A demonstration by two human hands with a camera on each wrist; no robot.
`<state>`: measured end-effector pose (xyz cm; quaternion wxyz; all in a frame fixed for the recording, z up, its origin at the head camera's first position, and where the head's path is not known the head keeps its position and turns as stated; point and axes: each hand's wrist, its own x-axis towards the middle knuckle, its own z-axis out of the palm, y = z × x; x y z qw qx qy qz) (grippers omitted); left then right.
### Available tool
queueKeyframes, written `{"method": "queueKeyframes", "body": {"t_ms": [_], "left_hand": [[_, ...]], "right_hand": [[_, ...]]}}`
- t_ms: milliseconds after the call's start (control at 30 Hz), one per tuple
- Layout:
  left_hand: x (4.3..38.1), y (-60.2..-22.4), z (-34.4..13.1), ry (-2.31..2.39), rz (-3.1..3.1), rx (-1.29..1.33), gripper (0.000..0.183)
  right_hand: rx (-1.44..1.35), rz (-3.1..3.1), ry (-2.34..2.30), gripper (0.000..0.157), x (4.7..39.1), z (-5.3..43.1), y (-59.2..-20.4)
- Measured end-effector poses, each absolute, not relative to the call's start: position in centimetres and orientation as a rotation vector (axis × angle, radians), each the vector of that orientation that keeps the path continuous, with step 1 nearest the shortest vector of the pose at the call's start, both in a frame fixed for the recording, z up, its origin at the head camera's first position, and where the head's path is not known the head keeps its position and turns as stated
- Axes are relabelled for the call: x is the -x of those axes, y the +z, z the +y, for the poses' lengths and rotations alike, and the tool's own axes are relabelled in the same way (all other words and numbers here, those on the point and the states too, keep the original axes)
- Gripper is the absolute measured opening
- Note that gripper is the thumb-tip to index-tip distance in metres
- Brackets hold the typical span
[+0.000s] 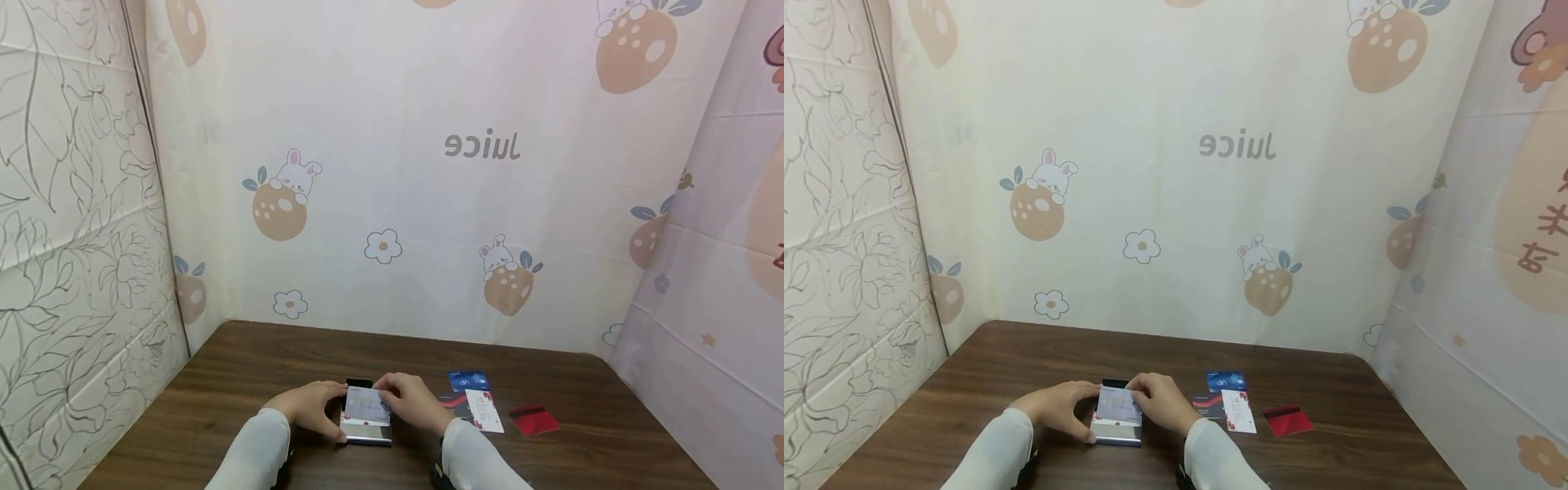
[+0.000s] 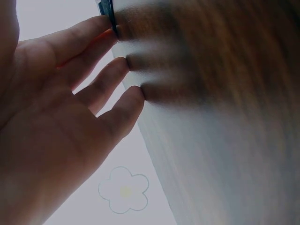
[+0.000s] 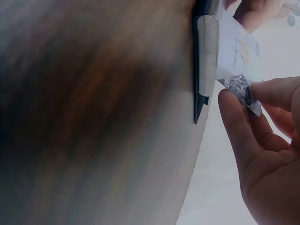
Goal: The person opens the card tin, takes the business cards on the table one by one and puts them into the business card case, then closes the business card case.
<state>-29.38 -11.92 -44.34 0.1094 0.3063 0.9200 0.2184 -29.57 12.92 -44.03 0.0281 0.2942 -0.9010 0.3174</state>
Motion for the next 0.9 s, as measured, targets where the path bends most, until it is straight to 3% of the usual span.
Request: {"method": "queueKeyframes", "body": {"t_ms": [900], "left_hand": [[29.3,-44.3,-11.93,0.638,2.703,-0.898,0.091]], "right_hand": [[-0.954,-2.932,0.918,0.023,29.59,13.03,-44.41]]}}
